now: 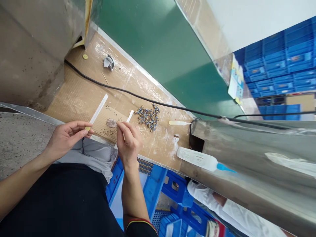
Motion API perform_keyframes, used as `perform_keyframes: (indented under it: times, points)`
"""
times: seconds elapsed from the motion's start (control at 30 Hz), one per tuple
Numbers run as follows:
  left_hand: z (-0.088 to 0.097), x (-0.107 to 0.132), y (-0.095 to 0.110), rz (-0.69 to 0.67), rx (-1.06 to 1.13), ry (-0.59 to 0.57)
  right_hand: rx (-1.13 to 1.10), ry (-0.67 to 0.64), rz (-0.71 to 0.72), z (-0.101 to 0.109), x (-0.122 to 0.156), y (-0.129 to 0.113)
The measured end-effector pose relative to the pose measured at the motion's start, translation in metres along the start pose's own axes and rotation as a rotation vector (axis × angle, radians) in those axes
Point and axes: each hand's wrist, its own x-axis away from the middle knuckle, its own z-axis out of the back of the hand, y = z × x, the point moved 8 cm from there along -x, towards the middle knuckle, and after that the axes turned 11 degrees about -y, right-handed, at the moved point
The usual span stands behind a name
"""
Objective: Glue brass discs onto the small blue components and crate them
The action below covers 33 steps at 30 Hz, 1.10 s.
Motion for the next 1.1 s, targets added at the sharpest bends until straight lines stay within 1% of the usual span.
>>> perform_keyframes:
  times: [0.3,0.43,0.6,0.83,1.03,1.1]
  points:
    - [0.0003,-0.0005,-0.0027,-0.020,0.007,-0.008,-0.005,0.006,-0.022,0.0016,0.0013,0.0010]
    - [0.0004,-0.0010,-0.0032,-0.026,0.008,-0.007,-0.052,0.008,-0.038,0.0041,0.0020,0.0025]
    - [0.0010,-0.0014,-0.0052,-0.027,0.005,-0.008,-0.122,-0.022,-0.048,0.0025,0.0024,0.0055]
    - [0.0005,-0.0016,-0.0053,-0.021,0.007,-0.009,-0.030,0.037,-0.037,0.0038,0.0044,0.0036]
    - [-0.0001,-0.0007,-0.0021,-0.018,0.010,-0.003,-0.006,0.012,-0.074,0.0001,0.0061,0.0061]
    - [-0.0001,-0.0005,-0.0026,-0.016,0.014,-0.003,-0.002,0.023,-0.075,0.0007,0.0067,0.0065]
